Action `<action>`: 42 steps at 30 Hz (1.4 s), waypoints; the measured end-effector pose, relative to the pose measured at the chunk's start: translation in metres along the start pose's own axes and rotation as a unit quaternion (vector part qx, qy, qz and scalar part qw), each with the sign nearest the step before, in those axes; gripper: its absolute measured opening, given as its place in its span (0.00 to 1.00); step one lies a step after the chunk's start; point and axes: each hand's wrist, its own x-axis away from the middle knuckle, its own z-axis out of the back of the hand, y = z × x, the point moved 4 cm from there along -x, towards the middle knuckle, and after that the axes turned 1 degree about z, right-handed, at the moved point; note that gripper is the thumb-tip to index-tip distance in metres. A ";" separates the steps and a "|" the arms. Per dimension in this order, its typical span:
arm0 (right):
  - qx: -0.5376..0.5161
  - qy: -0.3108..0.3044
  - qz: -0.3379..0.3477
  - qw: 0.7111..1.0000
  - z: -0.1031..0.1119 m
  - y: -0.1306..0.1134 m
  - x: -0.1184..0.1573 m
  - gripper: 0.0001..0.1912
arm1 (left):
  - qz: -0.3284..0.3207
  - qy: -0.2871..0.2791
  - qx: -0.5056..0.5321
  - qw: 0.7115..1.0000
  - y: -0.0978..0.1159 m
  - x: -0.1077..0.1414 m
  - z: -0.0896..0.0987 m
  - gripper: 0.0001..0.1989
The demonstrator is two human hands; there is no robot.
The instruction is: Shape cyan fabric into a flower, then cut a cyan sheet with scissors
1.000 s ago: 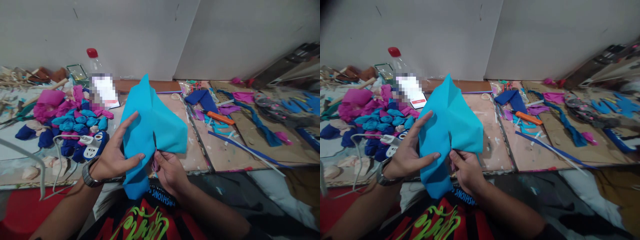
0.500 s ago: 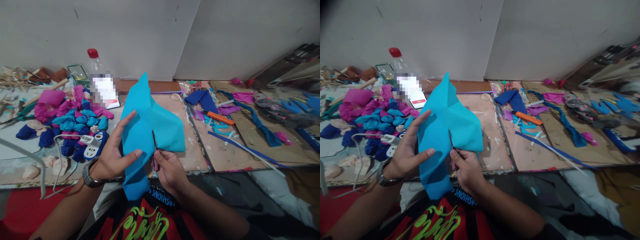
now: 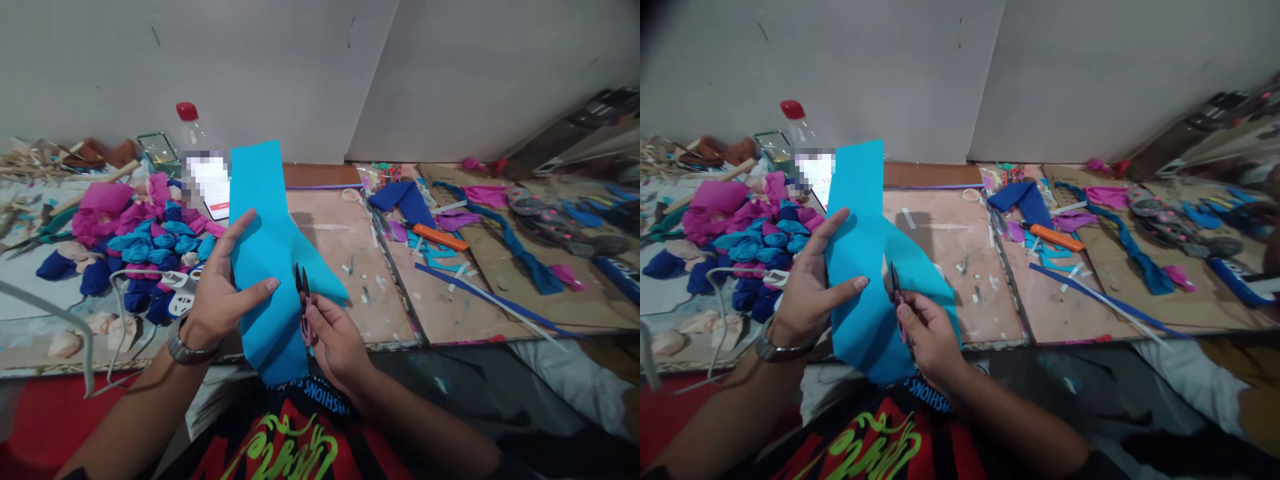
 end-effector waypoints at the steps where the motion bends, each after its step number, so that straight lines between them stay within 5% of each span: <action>1: 0.005 -0.006 -0.002 1.000 0.001 0.001 0.000 0.22 | -0.007 -0.002 -0.003 1.000 0.001 0.000 0.000 0.46; 5: -0.008 -0.031 0.006 0.999 0.000 -0.001 0.003 0.23 | -0.008 -0.010 0.017 1.000 0.001 0.003 -0.001 0.48; 11: -0.015 -0.033 0.059 0.998 0.004 -0.004 0.003 0.22 | 0.047 0.080 0.090 0.992 -0.009 0.007 0.006 0.26; 14: 0.017 -0.034 0.066 0.997 0.006 0.001 0.000 0.21 | 0.072 0.092 0.100 0.988 -0.013 0.003 0.009 0.29; 20: 0.026 0.012 0.132 0.991 0.017 0.000 0.014 0.20 | 0.075 0.012 0.123 0.989 -0.007 0.003 0.008 0.45; 23: 0.051 0.008 0.167 0.985 0.019 -0.005 0.022 0.22 | 0.080 0.006 0.134 0.988 -0.007 0.006 0.007 0.42; 30: -0.021 0.067 -0.008 0.998 0.018 0.011 -0.005 0.22 | 0.219 0.070 0.148 0.962 -0.042 0.002 -0.001 0.37; 36: 0.032 0.011 -0.057 0.998 0.019 0.016 -0.010 0.21 | 0.117 0.055 0.062 0.990 -0.031 0.003 -0.001 0.40; 42: 0.008 -0.011 -0.084 0.996 0.009 0.013 -0.010 0.20 | 0.083 0.031 0.009 0.996 -0.020 0.007 -0.002 0.44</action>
